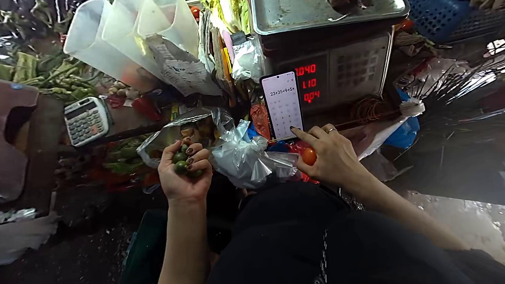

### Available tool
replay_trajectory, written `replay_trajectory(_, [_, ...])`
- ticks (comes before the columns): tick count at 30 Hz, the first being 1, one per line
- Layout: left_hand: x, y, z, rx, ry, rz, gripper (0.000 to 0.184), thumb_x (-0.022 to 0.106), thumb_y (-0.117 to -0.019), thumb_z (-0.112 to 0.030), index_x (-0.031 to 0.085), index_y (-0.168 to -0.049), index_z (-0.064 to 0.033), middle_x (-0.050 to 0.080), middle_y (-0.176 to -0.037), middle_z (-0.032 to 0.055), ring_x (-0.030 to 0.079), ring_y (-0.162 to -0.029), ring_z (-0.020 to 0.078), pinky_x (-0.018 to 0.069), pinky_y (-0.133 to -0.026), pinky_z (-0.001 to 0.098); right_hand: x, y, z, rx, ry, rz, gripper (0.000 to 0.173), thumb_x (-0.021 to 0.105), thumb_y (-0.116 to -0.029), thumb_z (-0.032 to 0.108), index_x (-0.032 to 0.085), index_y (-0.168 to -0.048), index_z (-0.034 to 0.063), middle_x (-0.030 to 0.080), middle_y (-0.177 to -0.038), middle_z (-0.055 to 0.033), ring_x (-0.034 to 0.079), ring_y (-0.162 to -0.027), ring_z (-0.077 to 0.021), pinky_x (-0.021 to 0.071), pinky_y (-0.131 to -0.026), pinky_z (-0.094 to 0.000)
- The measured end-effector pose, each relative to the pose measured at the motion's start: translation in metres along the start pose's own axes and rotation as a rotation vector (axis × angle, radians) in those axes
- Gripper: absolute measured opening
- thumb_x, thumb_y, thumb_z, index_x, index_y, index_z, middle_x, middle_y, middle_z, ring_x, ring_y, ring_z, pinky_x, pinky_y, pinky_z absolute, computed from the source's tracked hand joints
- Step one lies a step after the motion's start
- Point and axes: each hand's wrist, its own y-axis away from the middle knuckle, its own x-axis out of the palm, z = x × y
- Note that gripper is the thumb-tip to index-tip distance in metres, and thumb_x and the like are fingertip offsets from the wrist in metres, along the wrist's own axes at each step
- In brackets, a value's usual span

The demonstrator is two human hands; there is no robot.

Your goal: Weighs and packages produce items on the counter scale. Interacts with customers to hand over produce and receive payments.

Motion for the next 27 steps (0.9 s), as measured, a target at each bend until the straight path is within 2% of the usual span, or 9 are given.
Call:
replay_trajectory(8, [-0.012, 0.003, -0.007, -0.005, 0.08, -0.016, 0.028, 0.038, -0.1049, -0.027, 0.057, -0.092, -0.0108, 0.054, -0.068, -0.0022, 0.049, -0.045, 0.0011, 0.04, -0.039, 0.0114, -0.004, -0.028, 0.031, -0.01, 0.137, 0.104, 0.063, 0.063, -0.0834, 0.044, 0.064, -0.142, 0.0225, 0.068, -0.099, -0.0119, 0.064, -0.092, -0.0357, 0.0502, -0.064, -0.0478])
replay_trajectory(10, [-0.014, 0.002, -0.011, 0.014, 0.105, -0.031, 0.028, 0.039, -0.1045, -0.026, 0.058, -0.091, -0.0101, 0.055, -0.068, -0.0017, 0.049, -0.045, 0.0016, 0.0405, -0.039, 0.0116, -0.022, -0.032, 0.028, 0.007, 0.093, 0.046, 0.062, 0.064, -0.0834, 0.045, 0.065, -0.141, 0.0235, 0.069, -0.1, -0.0118, 0.064, -0.094, -0.0368, 0.0513, -0.064, -0.0504])
replay_trajectory(12, [-0.018, 0.003, -0.014, 0.019, 0.062, -0.036, 0.029, 0.038, -0.1045, -0.026, 0.058, -0.091, -0.0101, 0.055, -0.068, -0.0011, 0.05, -0.045, 0.0022, 0.0416, -0.039, 0.012, -0.057, -0.042, 0.016, 0.075, 0.067, 0.001, 0.064, 0.067, -0.0858, 0.046, 0.06, -0.146, 0.0232, 0.069, -0.11, -0.0151, 0.064, -0.102, -0.0414, 0.0528, -0.069, -0.058])
replay_trajectory(14, [-0.026, 0.004, -0.021, -0.011, -0.129, 0.062, 0.029, 0.033, -0.1037, -0.022, 0.058, -0.093, -0.0118, 0.056, -0.069, -0.0022, 0.051, -0.046, 0.0005, 0.0428, -0.04, 0.0114, -0.1, -0.06, 0.001, 0.162, 0.072, -0.073, 0.069, 0.067, -0.0889, 0.044, 0.053, -0.151, 0.0175, 0.066, -0.121, -0.0216, 0.062, -0.108, -0.0469, 0.0505, -0.077, -0.0662])
replay_trajectory(17, [-0.033, 0.005, -0.032, -0.067, -0.71, 0.208, 0.029, 0.036, -0.1001, -0.019, 0.064, -0.1, -0.0201, 0.057, -0.071, -0.0068, 0.049, -0.048, -0.0023, 0.0419, -0.042, 0.0113, -0.153, -0.096, -0.022, 0.277, 0.133, -0.223, 0.077, 0.066, -0.0893, 0.042, 0.044, -0.156, 0.0108, 0.063, -0.129, -0.0259, 0.059, -0.115, -0.0526, 0.0449, -0.086, -0.0735])
replay_trajectory(19, [-0.028, 0.002, -0.033, -0.048, -1.041, 0.193, 0.025, 0.041, -0.096, -0.014, 0.065, -0.103, -0.0168, 0.058, -0.068, -0.0065, 0.049, -0.047, -0.0002, 0.0419, -0.041, 0.0144, -0.174, -0.125, -0.034, 0.359, 0.199, -0.23, 0.083, 0.067, -0.088, 0.04, 0.037, -0.16, 0.0118, 0.059, -0.136, -0.0271, 0.054, -0.122, -0.0552, 0.041, -0.089, -0.0759])
replay_trajectory(21, [-0.024, -0.008, -0.039, -0.022, -1.266, 0.217, 0.024, 0.045, -0.0942, -0.012, 0.067, -0.104, -0.0133, 0.06, -0.069, -0.0062, 0.051, -0.048, 0.0013, 0.0434, -0.043, 0.0163, -0.184, -0.153, -0.042, 0.427, 0.252, -0.115, 0.086, 0.071, -0.0877, 0.037, 0.033, -0.163, 0.0188, 0.051, -0.142, -0.0332, 0.051, -0.122, -0.0606, 0.0388, -0.087, -0.0798])
replay_trajectory(24, [-0.015, -0.027, -0.055, 0.037, -1.55, 0.233, 0.021, 0.049, -0.0939, -0.016, 0.069, -0.102, -0.0144, 0.059, -0.07, -0.0086, 0.053, -0.056, 0.0014, 0.0454, -0.053, 0.0199, -0.185, -0.194, -0.056, 0.422, 0.295, 0.112, 0.076, 0.071, -0.0887, 0.041, 0.042, -0.158, 0.0297, 0.051, -0.141, -0.0357, 0.053, -0.119, -0.0618, 0.0399, -0.082, -0.0816])
replay_trajectory(27, [-0.006, -0.047, -0.077, 0.07, -1.8, 0.146, 0.02, 0.052, -0.1007, -0.018, 0.071, -0.103, -0.0119, 0.061, -0.074, 0.0012, 0.058, -0.066, 0.0137, 0.0495, -0.065, 0.0396, -0.179, -0.229, -0.07, 0.356, 0.24, 0.246, 0.052, 0.071, -0.0913, 0.038, 0.063, -0.14, 0.023, 0.062, -0.128, -0.0327, 0.056, -0.119, -0.0583, 0.0382, -0.087, -0.082])
